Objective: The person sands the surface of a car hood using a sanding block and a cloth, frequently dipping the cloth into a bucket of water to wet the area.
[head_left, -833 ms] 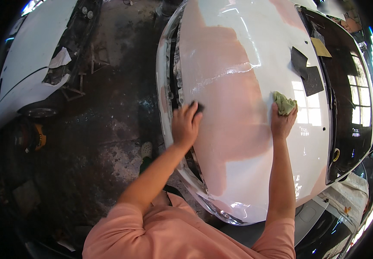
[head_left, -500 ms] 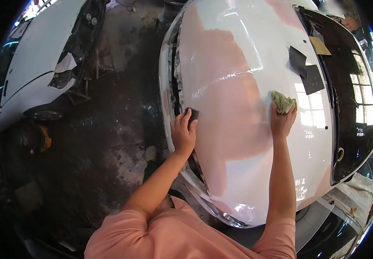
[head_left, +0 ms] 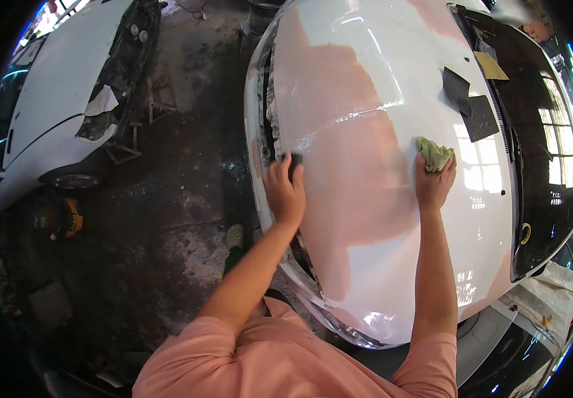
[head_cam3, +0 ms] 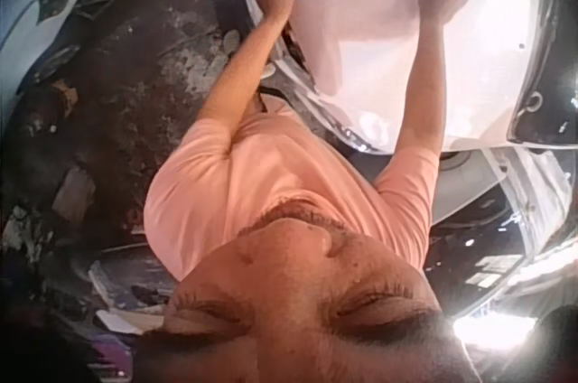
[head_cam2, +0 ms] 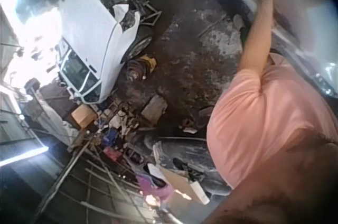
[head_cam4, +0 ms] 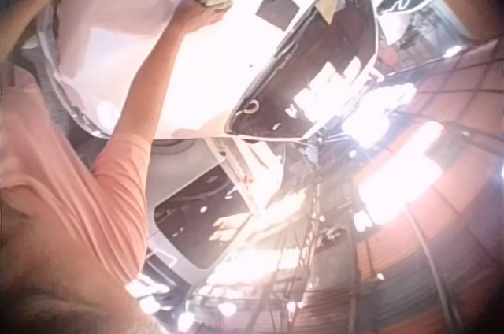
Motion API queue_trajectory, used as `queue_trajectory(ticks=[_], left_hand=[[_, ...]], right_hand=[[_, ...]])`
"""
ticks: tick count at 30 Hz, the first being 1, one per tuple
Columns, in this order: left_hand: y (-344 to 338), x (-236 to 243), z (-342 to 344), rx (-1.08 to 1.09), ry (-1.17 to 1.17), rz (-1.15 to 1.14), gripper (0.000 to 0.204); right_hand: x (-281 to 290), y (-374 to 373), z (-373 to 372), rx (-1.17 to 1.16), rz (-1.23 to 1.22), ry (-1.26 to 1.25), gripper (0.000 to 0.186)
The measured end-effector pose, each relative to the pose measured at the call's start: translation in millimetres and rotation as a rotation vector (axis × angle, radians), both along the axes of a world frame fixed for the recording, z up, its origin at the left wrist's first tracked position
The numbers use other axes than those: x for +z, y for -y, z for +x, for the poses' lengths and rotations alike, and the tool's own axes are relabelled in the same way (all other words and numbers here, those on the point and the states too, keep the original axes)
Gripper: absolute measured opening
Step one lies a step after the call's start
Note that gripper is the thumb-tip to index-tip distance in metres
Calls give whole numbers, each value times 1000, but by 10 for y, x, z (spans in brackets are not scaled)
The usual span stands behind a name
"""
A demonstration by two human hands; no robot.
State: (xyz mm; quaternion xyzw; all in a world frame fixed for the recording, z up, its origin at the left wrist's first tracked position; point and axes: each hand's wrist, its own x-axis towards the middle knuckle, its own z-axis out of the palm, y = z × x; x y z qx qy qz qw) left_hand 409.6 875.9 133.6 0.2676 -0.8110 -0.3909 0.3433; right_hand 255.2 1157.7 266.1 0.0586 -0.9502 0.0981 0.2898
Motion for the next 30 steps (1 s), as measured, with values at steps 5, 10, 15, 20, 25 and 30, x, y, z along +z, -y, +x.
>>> queue_trajectory(ticks=[5, 10, 15, 20, 25, 30], left_hand=[[861, 262, -1029, 129, 100, 75, 38], [-136, 40, 5, -8, 21, -42, 38], [576, 180, -724, 40, -4, 32, 38], [661, 191, -879, 0, 50, 65, 40], [-129, 105, 210, -184, 66, -17, 37], [1386, 253, -1320, -82, -34, -50, 36]], right_hand=[[5, 176, -46, 64, -1, -15, 73], [-51, -32, 17, -9, 21, -7, 74], [27, 96, -26, 44, 3, -15, 75], [1, 106, -44, 15, 8, 15, 75], [18, -50, -1, -10, -14, 30, 76], [37, 208, -38, 57, -40, 43, 76]])
